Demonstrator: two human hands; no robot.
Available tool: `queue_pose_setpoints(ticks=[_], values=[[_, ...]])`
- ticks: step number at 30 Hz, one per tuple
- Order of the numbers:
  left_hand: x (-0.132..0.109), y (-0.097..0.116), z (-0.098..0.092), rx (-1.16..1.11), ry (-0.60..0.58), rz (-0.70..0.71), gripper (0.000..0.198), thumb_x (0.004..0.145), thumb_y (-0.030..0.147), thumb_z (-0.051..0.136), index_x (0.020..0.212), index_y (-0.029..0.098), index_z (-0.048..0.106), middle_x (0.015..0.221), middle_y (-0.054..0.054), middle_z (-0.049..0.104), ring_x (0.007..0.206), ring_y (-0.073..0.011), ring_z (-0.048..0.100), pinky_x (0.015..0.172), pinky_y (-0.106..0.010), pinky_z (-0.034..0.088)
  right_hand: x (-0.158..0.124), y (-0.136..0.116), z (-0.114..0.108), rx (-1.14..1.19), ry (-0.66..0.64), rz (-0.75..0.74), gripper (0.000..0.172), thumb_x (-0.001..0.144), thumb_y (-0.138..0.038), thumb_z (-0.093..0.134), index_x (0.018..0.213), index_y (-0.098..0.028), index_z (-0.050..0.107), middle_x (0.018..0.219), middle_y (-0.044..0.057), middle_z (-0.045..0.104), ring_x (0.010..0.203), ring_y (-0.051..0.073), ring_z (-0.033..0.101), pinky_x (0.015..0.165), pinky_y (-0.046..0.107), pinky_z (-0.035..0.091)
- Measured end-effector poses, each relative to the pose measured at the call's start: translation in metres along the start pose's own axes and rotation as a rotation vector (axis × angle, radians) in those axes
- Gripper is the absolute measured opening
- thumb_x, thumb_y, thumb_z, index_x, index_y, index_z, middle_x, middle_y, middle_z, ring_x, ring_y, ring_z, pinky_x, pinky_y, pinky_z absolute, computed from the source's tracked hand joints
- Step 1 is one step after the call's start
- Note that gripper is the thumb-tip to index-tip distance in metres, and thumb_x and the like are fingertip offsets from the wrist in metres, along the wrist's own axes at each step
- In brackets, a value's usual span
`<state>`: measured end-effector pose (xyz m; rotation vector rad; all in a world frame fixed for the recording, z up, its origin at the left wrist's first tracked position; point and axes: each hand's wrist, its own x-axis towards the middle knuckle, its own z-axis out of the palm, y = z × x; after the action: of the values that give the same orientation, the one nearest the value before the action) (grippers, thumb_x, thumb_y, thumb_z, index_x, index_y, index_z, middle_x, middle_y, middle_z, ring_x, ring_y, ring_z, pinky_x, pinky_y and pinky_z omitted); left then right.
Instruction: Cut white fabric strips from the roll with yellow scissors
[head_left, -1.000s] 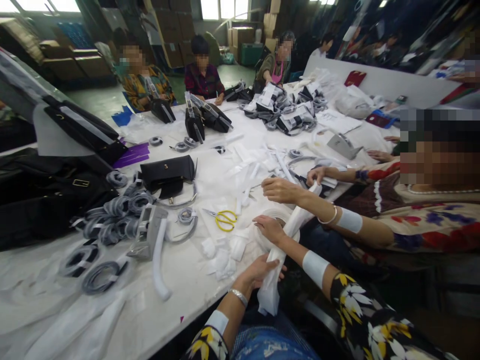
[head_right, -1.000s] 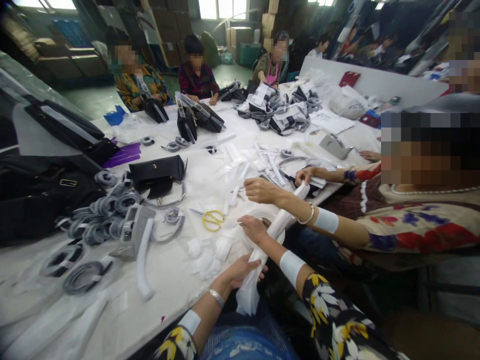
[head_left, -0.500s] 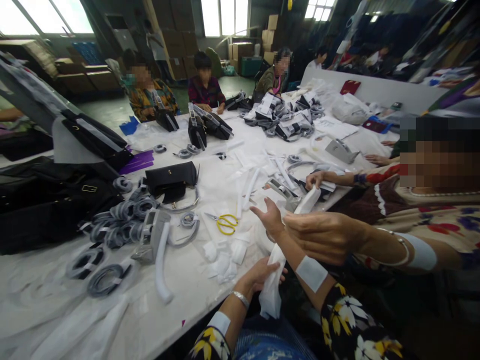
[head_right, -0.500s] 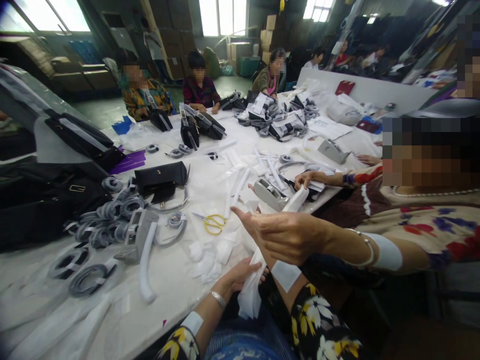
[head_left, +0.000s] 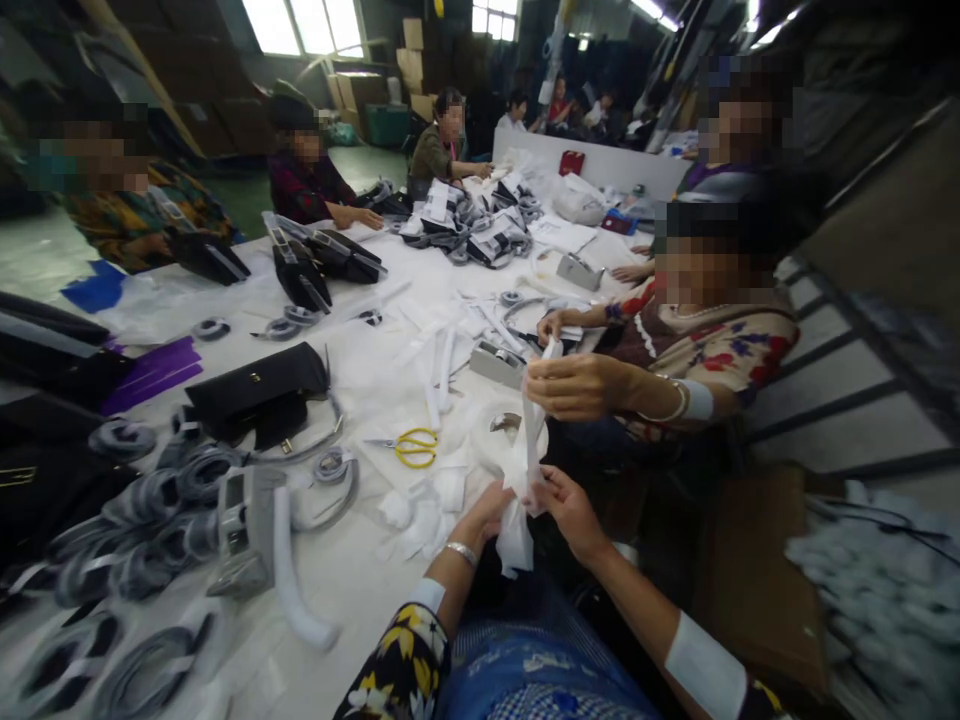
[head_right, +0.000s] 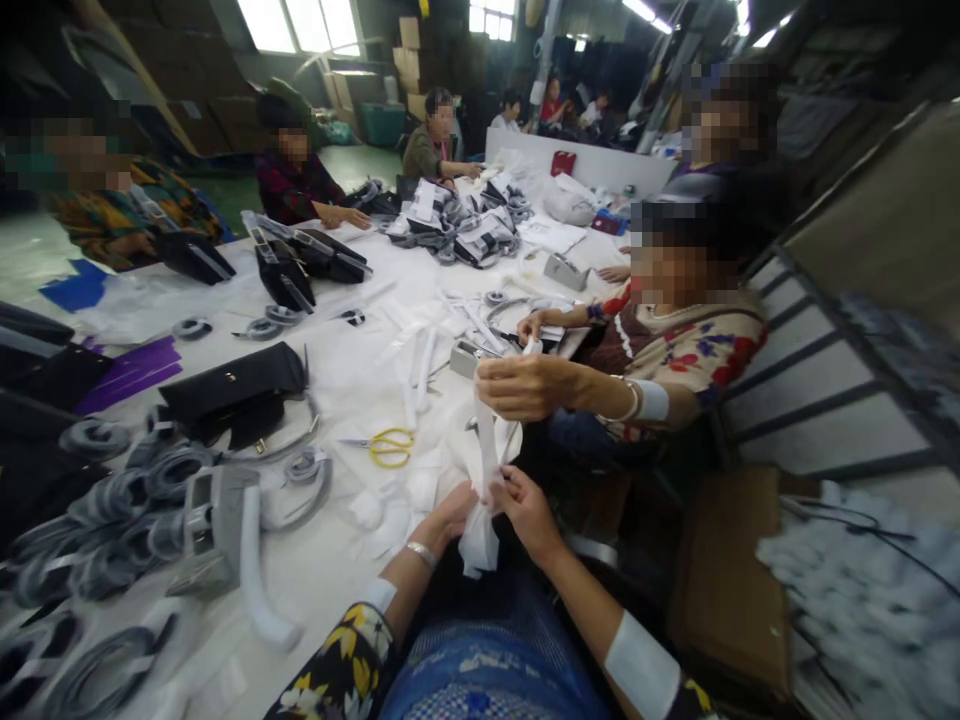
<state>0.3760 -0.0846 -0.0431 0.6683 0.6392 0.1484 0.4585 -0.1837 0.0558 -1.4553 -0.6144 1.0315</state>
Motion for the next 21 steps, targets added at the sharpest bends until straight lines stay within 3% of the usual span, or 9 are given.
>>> queue_pose_setpoints(ticks=[5, 8, 16, 21], values=[[-0.005, 0.005, -0.002, 0.052, 0.022, -0.034, 0.028, 0.077, 0.029, 0.071, 0.095, 0.010, 0.061, 0.065, -0.004, 0.064, 0.058, -0.0148, 0.060, 0.055, -0.025, 0.048, -0.037, 0.035, -0.005, -0.053, 0.064, 0.049, 0.033, 0.074, -0.051, 0.071, 0.083, -0.020, 0.070, 0.080, 0.004, 0.070, 0.076, 0.020, 0.065, 0.076, 0.033, 0.052], [-0.008, 0.008, -0.005, 0.096, 0.033, -0.057, 0.028, 0.079, 0.031, 0.069, 0.094, 0.009, 0.060, 0.062, -0.003, 0.063, 0.055, -0.0143, 0.059, 0.054, -0.025, 0.048, -0.046, 0.047, -0.003, -0.019, 0.139, 0.060, 0.034, 0.073, -0.052, 0.072, 0.083, -0.019, 0.069, 0.078, 0.003, 0.071, 0.077, 0.020, 0.066, 0.079, 0.034, 0.052], [-0.006, 0.005, -0.009, 0.109, 0.002, -0.053, 0.025, 0.084, 0.030, 0.065, 0.096, 0.009, 0.060, 0.069, -0.005, 0.067, 0.059, -0.0134, 0.062, 0.060, -0.025, 0.051, -0.056, 0.056, 0.009, 0.205, 0.291, 0.283, 0.038, 0.067, -0.051, 0.077, 0.082, -0.017, 0.067, 0.074, 0.004, 0.070, 0.061, 0.014, 0.064, 0.064, 0.029, 0.055], [-0.005, -0.002, -0.011, 0.108, 0.018, -0.059, 0.032, 0.081, 0.034, 0.068, 0.099, 0.009, 0.060, 0.077, -0.008, 0.069, 0.062, -0.0142, 0.064, 0.059, -0.025, 0.052, -0.048, 0.070, 0.018, 0.210, 0.331, 0.264, 0.038, 0.064, -0.051, 0.078, 0.079, -0.017, 0.069, 0.072, 0.004, 0.070, 0.059, 0.014, 0.063, 0.061, 0.029, 0.055]])
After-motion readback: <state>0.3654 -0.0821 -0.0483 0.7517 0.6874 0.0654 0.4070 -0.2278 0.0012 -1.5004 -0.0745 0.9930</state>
